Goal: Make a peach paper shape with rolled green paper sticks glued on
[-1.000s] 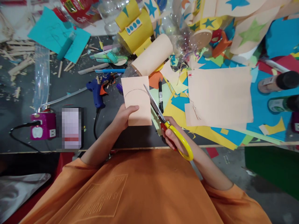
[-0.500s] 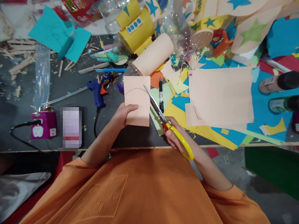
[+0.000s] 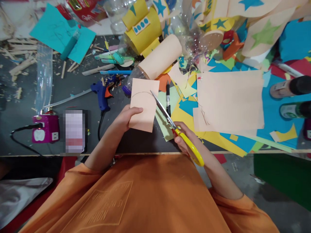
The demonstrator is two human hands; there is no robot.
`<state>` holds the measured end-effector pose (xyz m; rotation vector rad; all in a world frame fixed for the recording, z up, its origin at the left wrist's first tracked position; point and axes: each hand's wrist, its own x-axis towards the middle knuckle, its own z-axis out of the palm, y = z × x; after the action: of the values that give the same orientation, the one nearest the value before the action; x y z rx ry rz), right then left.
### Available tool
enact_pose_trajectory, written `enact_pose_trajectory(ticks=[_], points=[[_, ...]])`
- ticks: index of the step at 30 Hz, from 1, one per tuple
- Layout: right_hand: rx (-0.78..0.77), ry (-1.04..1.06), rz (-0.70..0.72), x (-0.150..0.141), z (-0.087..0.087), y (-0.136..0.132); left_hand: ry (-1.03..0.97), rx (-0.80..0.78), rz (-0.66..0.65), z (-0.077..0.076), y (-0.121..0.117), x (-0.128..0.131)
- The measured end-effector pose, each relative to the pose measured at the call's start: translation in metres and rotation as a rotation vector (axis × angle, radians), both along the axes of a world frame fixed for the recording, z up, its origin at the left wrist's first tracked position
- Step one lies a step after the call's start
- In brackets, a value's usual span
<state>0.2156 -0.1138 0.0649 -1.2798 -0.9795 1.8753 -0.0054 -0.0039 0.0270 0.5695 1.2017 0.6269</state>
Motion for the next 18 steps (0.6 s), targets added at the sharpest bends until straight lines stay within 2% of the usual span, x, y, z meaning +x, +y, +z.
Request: enact_pose_trajectory(ticks=[4,9,12,16,18], points=[[0.034,-0.006,-0.048,0.001,-0.002,-0.003,-0.011,0.029,0.006,0.002,0.005,-0.001],[0.078,0.083,-0.221,-0.016,-0.008,-0.005,-0.291,0.020,-0.043,0.012,0.007,0.002],[0.107,0.130,-0.332,-0.033,-0.012,-0.006,-0.369,0.060,-0.025,0.011,0.003,0.004],[0.091,0.168,-0.365,-0.049,-0.018,-0.012,-0.294,0.229,0.008,0.005,-0.007,0.010],[0.092,0.176,-0.345,-0.052,-0.022,-0.015,-0.193,0.237,0.024,0.004,-0.009,0.014]])
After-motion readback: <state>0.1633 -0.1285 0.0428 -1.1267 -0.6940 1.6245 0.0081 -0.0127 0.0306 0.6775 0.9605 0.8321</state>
